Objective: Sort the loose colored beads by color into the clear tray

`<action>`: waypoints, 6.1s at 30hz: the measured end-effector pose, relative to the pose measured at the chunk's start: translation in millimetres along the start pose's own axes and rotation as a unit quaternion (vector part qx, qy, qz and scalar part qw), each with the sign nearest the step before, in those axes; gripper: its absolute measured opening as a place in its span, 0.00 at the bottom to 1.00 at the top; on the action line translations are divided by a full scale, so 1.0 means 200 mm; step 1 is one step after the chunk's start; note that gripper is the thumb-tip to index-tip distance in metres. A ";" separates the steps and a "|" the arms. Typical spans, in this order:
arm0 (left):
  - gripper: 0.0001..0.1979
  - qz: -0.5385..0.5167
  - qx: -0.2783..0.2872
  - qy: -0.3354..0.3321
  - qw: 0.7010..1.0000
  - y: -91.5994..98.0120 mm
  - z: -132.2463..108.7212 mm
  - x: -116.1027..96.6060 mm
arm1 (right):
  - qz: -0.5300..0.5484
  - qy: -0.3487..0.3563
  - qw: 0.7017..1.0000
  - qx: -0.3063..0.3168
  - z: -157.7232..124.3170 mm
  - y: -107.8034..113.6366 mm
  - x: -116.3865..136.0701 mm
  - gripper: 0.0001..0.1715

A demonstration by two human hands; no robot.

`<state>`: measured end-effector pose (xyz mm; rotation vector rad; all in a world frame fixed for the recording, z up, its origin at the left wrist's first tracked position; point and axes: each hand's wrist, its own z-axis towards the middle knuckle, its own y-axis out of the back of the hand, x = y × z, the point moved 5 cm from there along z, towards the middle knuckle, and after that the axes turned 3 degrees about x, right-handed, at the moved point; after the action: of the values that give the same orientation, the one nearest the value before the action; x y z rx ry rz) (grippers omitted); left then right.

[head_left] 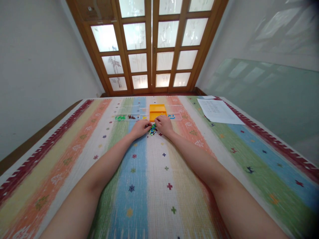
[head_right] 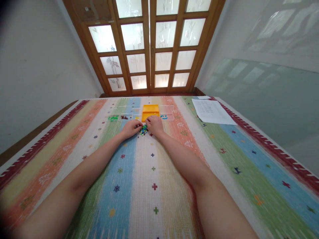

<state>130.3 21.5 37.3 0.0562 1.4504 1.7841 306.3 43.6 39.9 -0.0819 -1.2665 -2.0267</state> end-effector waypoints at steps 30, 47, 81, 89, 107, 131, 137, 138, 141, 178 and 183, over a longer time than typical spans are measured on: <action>0.27 -0.100 0.161 -0.094 0.977 -0.08 -0.05 -0.01 | 0.125 -0.052 0.991 0.010 0.05 0.13 -0.16 0.18; 0.09 -0.059 0.070 -0.056 0.994 0.03 -0.05 0.00 | -0.078 0.023 0.979 0.188 -0.03 0.04 -0.12 0.13; 0.10 -0.005 0.027 0.016 0.999 0.07 -0.06 0.12 | -0.016 0.154 0.969 0.192 -0.07 -0.01 0.02 0.12; 0.12 0.031 0.028 0.009 0.999 0.05 -0.06 0.15 | 0.004 0.159 0.969 0.190 -0.07 -0.03 0.01 0.11; 0.13 0.027 -0.028 0.057 0.998 0.08 -0.07 0.19 | 0.014 0.152 0.972 0.179 -0.07 -0.03 -0.01 0.09; 0.15 0.081 -0.010 0.110 0.991 0.09 -0.07 0.24 | 0.082 0.058 0.993 0.067 -0.02 0.01 -0.08 0.06; 0.13 0.003 -0.003 0.112 0.994 0.07 -0.07 0.26 | 0.073 -0.041 0.996 -0.021 0.03 0.13 -0.28 0.10; 0.14 -0.006 -0.012 0.122 0.992 0.07 -0.07 0.27 | 0.066 -0.061 0.995 -0.034 0.03 0.15 -0.33 0.10; 0.17 -0.002 -0.029 0.144 0.989 0.08 -0.07 0.29 | 0.039 -0.118 0.990 -0.069 0.03 0.20 -0.46 0.11; 0.08 0.078 -0.009 0.129 0.989 0.10 -0.07 0.25 | -0.001 -0.094 0.992 -0.086 0.00 0.19 -0.37 0.12; 0.09 0.085 -0.063 0.144 0.984 0.15 -0.07 0.25 | -0.003 -0.085 0.993 -0.083 0.01 0.18 -0.35 0.12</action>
<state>73.6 39.6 36.0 -0.1549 1.5663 2.0877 378.4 74.2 38.6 -0.3354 -1.1985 -2.1642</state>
